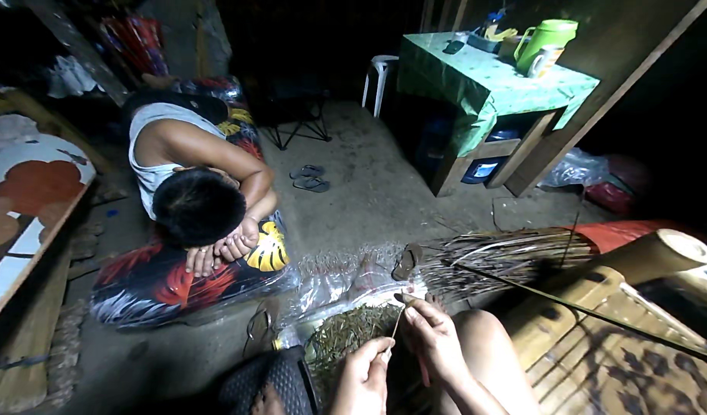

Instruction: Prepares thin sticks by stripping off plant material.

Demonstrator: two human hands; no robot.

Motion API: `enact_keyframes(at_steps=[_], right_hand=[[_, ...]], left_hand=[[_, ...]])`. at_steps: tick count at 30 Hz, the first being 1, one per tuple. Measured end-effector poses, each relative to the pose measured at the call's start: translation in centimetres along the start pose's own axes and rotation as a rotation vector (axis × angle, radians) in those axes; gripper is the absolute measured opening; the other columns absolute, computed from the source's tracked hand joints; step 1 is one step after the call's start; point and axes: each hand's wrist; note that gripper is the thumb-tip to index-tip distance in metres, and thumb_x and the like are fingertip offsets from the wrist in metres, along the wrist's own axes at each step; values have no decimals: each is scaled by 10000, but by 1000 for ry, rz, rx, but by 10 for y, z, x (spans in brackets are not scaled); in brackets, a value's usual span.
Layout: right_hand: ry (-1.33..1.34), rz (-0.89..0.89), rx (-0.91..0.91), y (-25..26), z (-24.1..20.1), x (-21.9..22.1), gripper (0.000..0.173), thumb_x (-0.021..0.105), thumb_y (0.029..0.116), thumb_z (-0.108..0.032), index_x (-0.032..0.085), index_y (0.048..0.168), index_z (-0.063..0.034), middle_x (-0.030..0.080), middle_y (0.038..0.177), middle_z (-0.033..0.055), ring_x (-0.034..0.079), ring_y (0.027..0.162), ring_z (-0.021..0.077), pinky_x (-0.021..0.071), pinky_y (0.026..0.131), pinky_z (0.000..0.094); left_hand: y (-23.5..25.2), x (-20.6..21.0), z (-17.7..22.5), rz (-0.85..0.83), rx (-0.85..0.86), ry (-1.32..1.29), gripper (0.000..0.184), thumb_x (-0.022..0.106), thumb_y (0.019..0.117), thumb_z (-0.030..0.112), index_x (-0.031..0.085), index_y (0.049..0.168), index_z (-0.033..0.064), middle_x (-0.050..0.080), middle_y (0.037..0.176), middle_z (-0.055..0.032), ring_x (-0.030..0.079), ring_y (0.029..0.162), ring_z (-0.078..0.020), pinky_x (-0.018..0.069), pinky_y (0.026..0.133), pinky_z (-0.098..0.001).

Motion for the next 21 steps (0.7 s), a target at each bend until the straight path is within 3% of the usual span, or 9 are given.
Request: enact_keyframes(at_steps=[6,9,11,13,16,18,21], right_hand=[[54,105,67,17,-2,-8,284,424,1029,-68,645,1194,4,620,694,-38,518,494,20,468,466,184],[83,130,88,23,-7,-14,311,401,1032,-67,616,1238,24,622,706,-18,514,490,29,459,459,185],[88,12,160,15,-14,-15,342,403,1024,-89,598,1288,8,620,707,-34,515,477,22,464,443,181],[102,-217,235,0,-19,-13,333,473,1006,-144,634,1282,-51,619,681,-68,521,470,4,469,442,177],[127,-498,238,-15,-18,-7,240,571,1015,-217,706,1194,-130,642,712,-87,542,518,-24,473,482,155],[131,-490,216,-15,-16,-3,182,574,1020,-188,736,1088,-142,655,701,-74,557,523,-19,477,485,156],[153,-380,230,-7,-22,-4,217,538,1013,-146,740,1089,-123,649,684,-66,553,507,-6,475,473,163]], left_hand=[[-2,-1,0,-9,-17,12,344,400,1059,5,600,1335,-38,510,647,8,464,455,-48,459,458,-218],[-2,-1,-2,7,-12,-14,300,398,1066,19,616,1264,-40,489,594,27,489,446,-52,475,456,-223],[-1,-4,-1,38,-18,-36,246,409,1072,35,626,1164,-33,517,573,29,526,446,-55,495,458,-217],[2,-6,3,57,-37,-38,217,424,1081,56,630,1076,-13,556,579,17,554,451,-61,506,463,-212],[5,-5,3,42,-24,-52,203,429,1087,72,600,995,14,590,601,8,586,472,-65,522,477,-209],[6,-4,2,37,-8,-68,198,429,1088,75,592,991,19,604,610,7,604,488,-67,534,492,-209],[5,-4,5,38,-17,-77,187,443,1081,62,614,1066,-12,625,650,0,629,520,-72,559,517,-219]])
Point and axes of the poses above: each hand's wrist, its own y-axis towards the middle knuckle, its own x-axis out of the palm, z = x × y
